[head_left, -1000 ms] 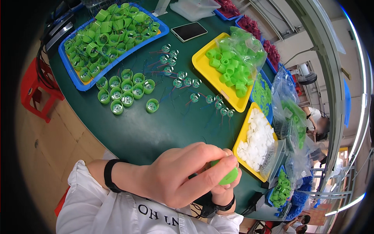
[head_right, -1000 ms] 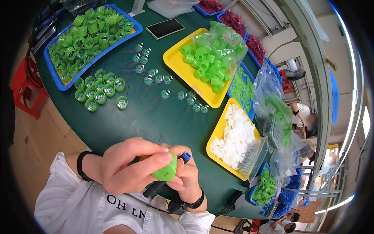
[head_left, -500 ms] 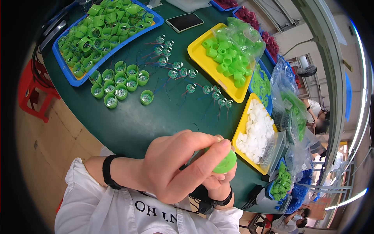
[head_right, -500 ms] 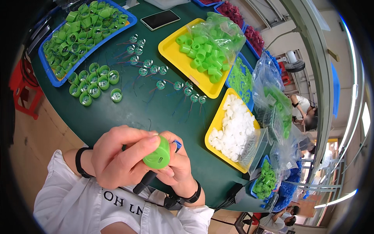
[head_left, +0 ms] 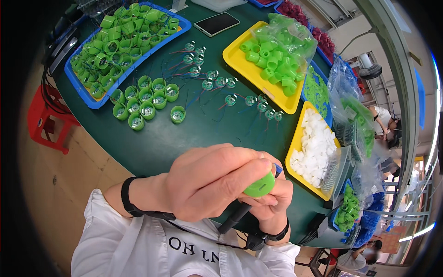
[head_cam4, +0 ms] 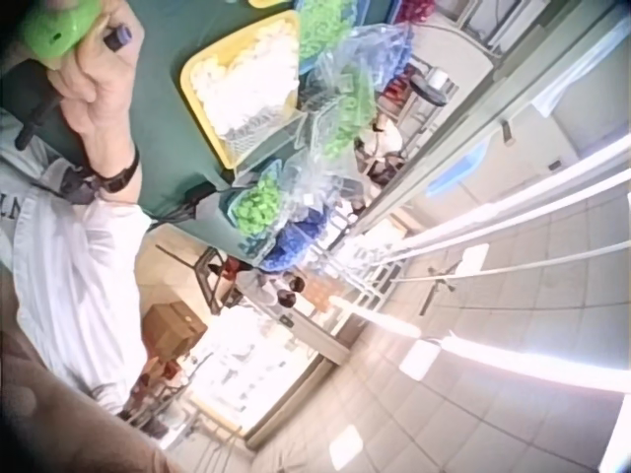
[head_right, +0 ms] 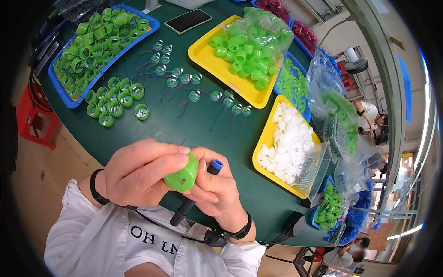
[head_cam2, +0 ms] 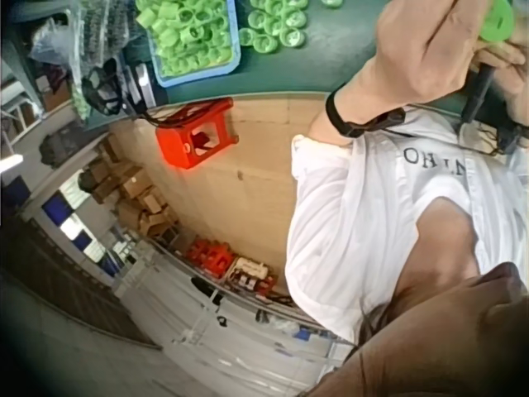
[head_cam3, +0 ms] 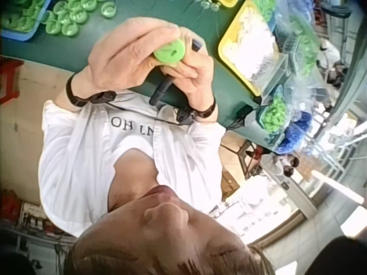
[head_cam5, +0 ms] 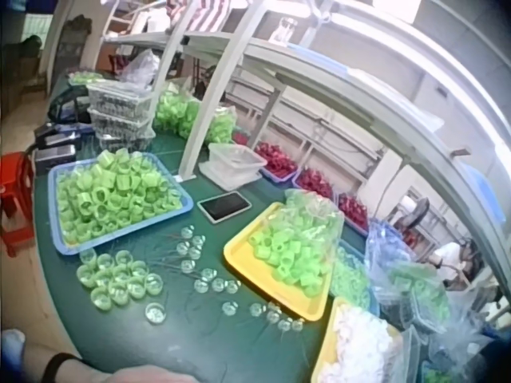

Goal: Assembling small electronic components into green plastic caps at a production workbench.

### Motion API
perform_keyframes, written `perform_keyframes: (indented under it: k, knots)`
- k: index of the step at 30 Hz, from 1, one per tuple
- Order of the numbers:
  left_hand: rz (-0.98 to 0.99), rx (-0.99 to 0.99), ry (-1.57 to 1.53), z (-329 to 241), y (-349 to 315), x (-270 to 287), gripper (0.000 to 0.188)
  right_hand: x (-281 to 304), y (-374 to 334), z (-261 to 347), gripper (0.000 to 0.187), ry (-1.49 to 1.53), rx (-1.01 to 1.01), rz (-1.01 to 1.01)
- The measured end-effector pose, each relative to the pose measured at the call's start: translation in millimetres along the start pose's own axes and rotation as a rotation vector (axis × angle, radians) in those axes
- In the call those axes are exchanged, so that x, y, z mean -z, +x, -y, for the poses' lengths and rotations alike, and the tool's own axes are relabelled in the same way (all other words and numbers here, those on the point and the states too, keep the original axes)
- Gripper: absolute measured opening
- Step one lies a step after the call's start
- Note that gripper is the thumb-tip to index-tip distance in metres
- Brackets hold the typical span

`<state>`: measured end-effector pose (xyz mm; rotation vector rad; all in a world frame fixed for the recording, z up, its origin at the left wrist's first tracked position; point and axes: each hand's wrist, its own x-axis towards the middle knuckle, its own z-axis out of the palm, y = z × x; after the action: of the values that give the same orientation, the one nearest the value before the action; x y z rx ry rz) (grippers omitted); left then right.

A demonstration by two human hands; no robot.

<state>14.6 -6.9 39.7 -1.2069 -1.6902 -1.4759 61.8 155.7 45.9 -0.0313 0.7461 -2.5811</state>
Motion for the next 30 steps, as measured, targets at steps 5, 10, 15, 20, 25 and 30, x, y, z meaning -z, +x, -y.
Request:
perform_keyframes:
  k: [5, 10, 15, 20, 25, 30]
  knots:
    - [0.039, 0.018, 0.011, 4.1, -4.0, 2.6, 0.037, -7.4, -0.2, 1.7, 0.022, -0.094, 0.000, -0.069]
    - [0.070, 0.077, 0.013, 6.7, -3.1, 3.8, 0.037, -1.7, 0.5, 2.3, 0.022, -0.035, 0.014, -0.094]
    - [0.022, 0.100, -0.014, 7.9, -4.0, -2.6, 0.038, -1.6, 0.9, 0.1, 0.023, 0.018, 0.021, -0.089]
    - [0.042, 0.158, -0.030, 14.0, -6.9, -5.2, 0.038, -3.8, 6.8, 0.5, 0.022, -0.136, 0.054, -0.277]
    - [0.045, 0.470, -0.148, 24.7, -15.5, -5.4, 0.033, -5.8, 6.8, 11.3, 0.027, -0.348, 0.030, -0.405]
    - [-0.096, 1.072, -1.083, 25.2, -7.9, 1.3, 0.031, -34.7, -29.0, 26.1, 0.048, -0.937, 0.775, -0.347]
